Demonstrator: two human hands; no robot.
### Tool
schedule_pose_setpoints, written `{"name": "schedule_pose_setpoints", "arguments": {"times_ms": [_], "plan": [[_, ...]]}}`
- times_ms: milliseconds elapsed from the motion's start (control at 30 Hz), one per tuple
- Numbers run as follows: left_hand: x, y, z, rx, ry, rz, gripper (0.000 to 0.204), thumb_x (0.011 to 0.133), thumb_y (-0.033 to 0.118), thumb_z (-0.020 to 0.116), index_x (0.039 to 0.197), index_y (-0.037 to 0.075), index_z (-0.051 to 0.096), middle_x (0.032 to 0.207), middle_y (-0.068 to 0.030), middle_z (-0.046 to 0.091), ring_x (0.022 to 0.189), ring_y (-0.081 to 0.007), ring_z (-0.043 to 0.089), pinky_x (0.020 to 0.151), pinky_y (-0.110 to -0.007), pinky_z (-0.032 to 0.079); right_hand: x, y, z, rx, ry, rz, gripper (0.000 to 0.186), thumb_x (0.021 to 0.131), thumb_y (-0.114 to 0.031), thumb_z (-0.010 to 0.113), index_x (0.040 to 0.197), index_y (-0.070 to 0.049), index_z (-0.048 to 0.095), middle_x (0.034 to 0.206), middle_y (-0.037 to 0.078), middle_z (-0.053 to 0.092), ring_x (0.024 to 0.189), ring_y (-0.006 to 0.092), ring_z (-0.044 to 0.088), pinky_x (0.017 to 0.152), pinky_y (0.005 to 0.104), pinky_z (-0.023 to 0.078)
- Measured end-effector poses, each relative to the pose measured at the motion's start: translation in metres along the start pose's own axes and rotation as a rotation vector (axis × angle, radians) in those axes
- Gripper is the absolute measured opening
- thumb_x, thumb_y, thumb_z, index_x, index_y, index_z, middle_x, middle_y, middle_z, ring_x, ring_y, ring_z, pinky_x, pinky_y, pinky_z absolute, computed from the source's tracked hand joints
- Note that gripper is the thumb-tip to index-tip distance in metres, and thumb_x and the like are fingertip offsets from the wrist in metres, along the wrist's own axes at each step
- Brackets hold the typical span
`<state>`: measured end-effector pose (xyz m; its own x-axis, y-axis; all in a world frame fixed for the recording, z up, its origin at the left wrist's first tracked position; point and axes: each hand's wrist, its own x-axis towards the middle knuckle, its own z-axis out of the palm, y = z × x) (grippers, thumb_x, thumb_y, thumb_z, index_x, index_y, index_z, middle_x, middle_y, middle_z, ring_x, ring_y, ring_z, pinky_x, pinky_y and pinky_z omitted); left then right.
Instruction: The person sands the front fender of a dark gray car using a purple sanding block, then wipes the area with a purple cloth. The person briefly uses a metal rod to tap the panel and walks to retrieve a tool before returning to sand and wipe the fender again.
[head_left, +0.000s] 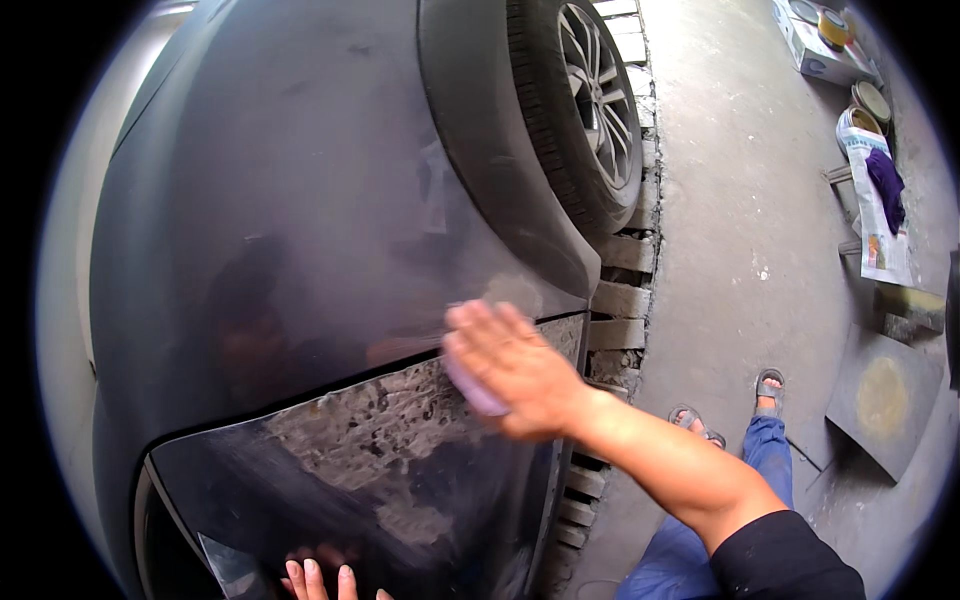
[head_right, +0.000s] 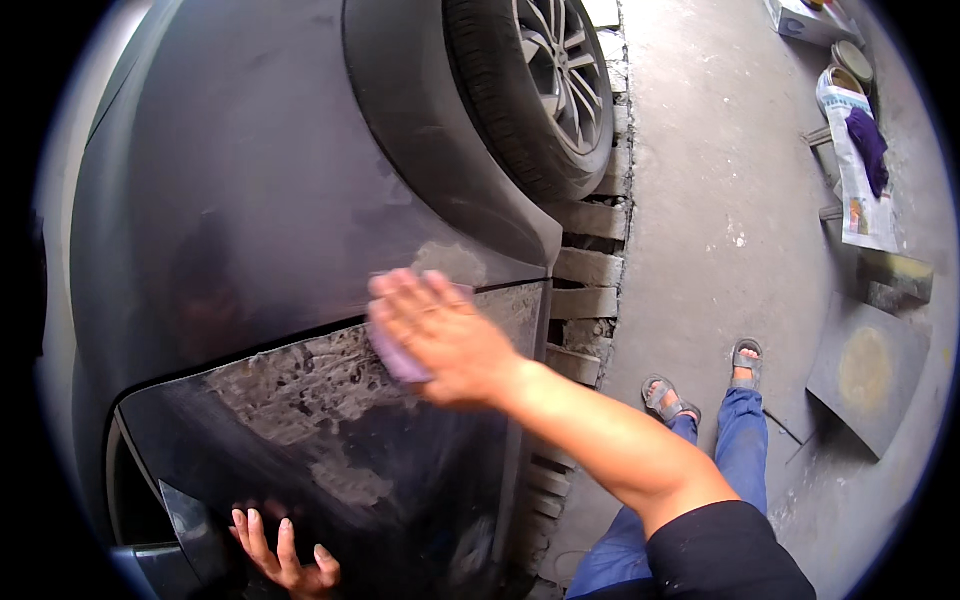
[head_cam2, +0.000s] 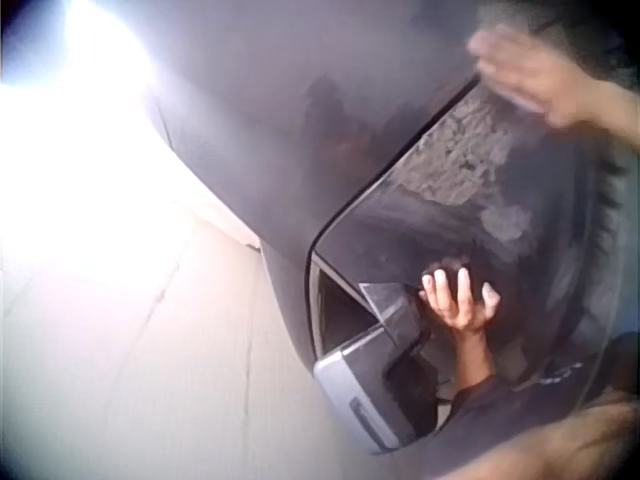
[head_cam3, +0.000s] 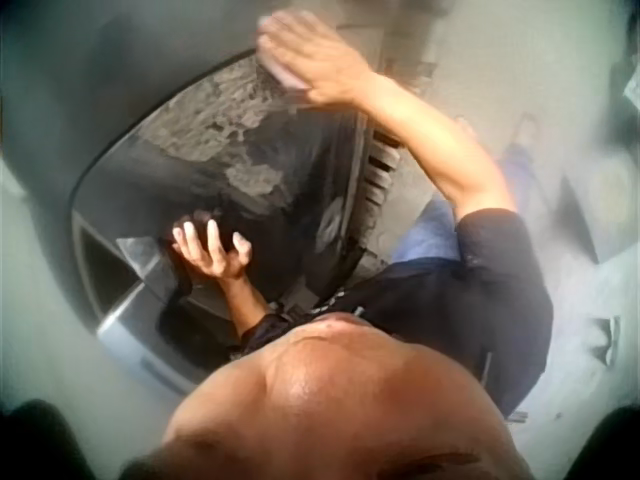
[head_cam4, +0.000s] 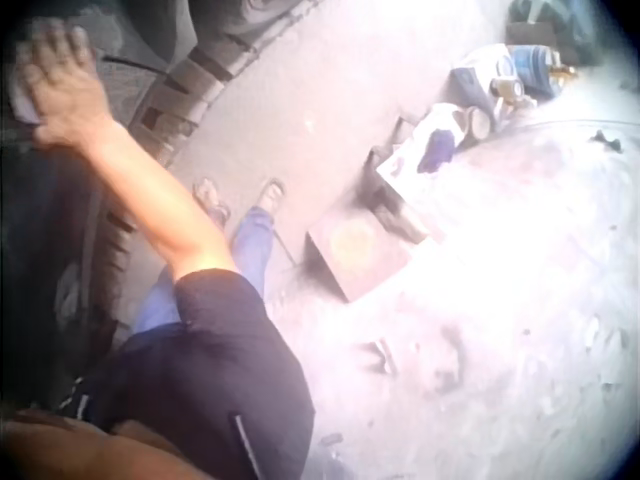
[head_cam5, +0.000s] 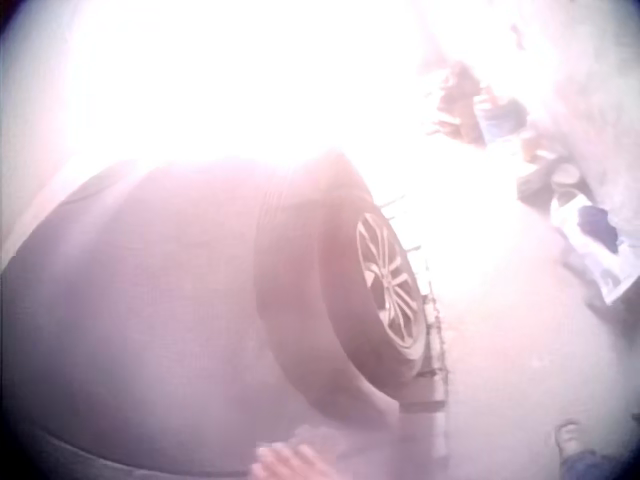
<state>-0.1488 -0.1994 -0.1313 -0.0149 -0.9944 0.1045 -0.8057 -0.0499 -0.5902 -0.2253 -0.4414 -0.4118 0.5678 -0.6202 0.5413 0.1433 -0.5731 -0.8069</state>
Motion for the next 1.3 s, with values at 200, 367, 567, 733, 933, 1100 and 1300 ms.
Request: {"name": "schedule_pose_setpoints", "arguments": {"times_ms": [200, 367, 567, 733, 933, 1100, 1300], "plan": [[0.002, 0.002, 0.002, 0.012, 0.01, 0.025, 0.04, 0.082, 0.035, 0.057, 0.109, 0.007, 0.067, 0.13, -0.0237, 0.053, 0.125, -0.0444, 0.047, 0.11, -0.054, 0.029, -0.041, 0.043, 0.017, 0.032, -0.03, 0.175, 0.073, 0.086, -0.023, 0.058, 0.149, -0.008, 0.026, 0.158, 0.016, 0.016, 0.146, 0.0298, 0.015, 0.118, 0.0459, 0.013], [0.007, 0.003, 0.005, 0.004, 0.011, 0.055, 0.04, 0.082, 0.033, 0.057, 0.109, 0.006, 0.066, 0.131, -0.0237, 0.052, 0.123, -0.0456, 0.047, 0.107, -0.057, 0.032, -0.036, 0.028, 0.03, 0.146, 0.114, 0.217, 0.067, 0.093, -0.027, 0.051, 0.148, -0.001, 0.024, 0.156, 0.022, 0.017, 0.145, 0.0342, 0.015, 0.117, 0.0458, 0.014], [0.012, 0.009, 0.005, -0.011, 0.02, 0.084, 0.04, 0.084, 0.032, 0.057, 0.111, 0.004, 0.065, 0.132, -0.0244, 0.051, 0.124, -0.0466, 0.046, 0.104, -0.06, 0.035, -0.083, 0.078, 0.058, 0.407, 0.204, 0.691, 0.063, 0.095, -0.029, 0.045, 0.147, 0.001, 0.025, 0.155, 0.023, 0.018, 0.146, 0.0311, 0.016, 0.118, 0.0418, 0.014], [0.013, 0.007, 0.005, -0.007, -0.004, 0.105, 0.041, 0.085, 0.033, 0.056, 0.112, 0.003, 0.065, 0.132, -0.0249, 0.05, 0.124, -0.0473, 0.045, 0.104, -0.06, 0.036, -0.041, 0.028, 0.044, 0.238, 0.211, 0.504, 0.066, 0.098, -0.034, 0.042, 0.146, 0.006, 0.024, 0.154, 0.027, 0.016, 0.144, 0.0388, 0.016, 0.118, 0.042, 0.013], [0.016, 0.008, 0.005, -0.009, 0.001, 0.111, 0.042, 0.086, 0.034, 0.056, 0.112, 0.003, 0.064, 0.133, -0.0254, 0.048, 0.124, -0.0475, 0.045, 0.104, -0.061, 0.035, -0.057, 0.069, 0.047, 0.423, 0.243, 0.937, 0.065, 0.098, -0.038, 0.037, 0.143, 0.009, 0.028, 0.153, 0.029, 0.018, 0.144, 0.0359, 0.017, 0.118, 0.0383, 0.015], [0.013, 0.01, 0.003, -0.002, -0.016, 0.098, 0.042, 0.086, 0.034, 0.056, 0.112, 0.002, 0.064, 0.133, -0.0253, 0.049, 0.125, -0.0473, 0.045, 0.104, -0.061, 0.035, -0.044, 0.029, 0.053, 0.304, 0.306, 0.592, 0.066, 0.097, -0.034, 0.041, 0.143, 0.011, 0.027, 0.152, 0.028, 0.02, 0.144, 0.0377, 0.018, 0.117, 0.0397, 0.016], [0.016, 0.014, 0.003, -0.015, 0.028, 0.1, 0.041, 0.086, 0.033, 0.056, 0.111, 0.002, 0.065, 0.131, -0.0248, 0.051, 0.124, -0.0463, 0.046, 0.105, -0.059, 0.035, -0.115, 0.101, 0.037, 0.506, 0.239, 0.889, 0.061, 0.095, -0.034, 0.042, 0.14, 0.007, 0.035, 0.15, 0.024, 0.029, 0.142, 0.0328, 0.026, 0.116, 0.0332, 0.02]]}}
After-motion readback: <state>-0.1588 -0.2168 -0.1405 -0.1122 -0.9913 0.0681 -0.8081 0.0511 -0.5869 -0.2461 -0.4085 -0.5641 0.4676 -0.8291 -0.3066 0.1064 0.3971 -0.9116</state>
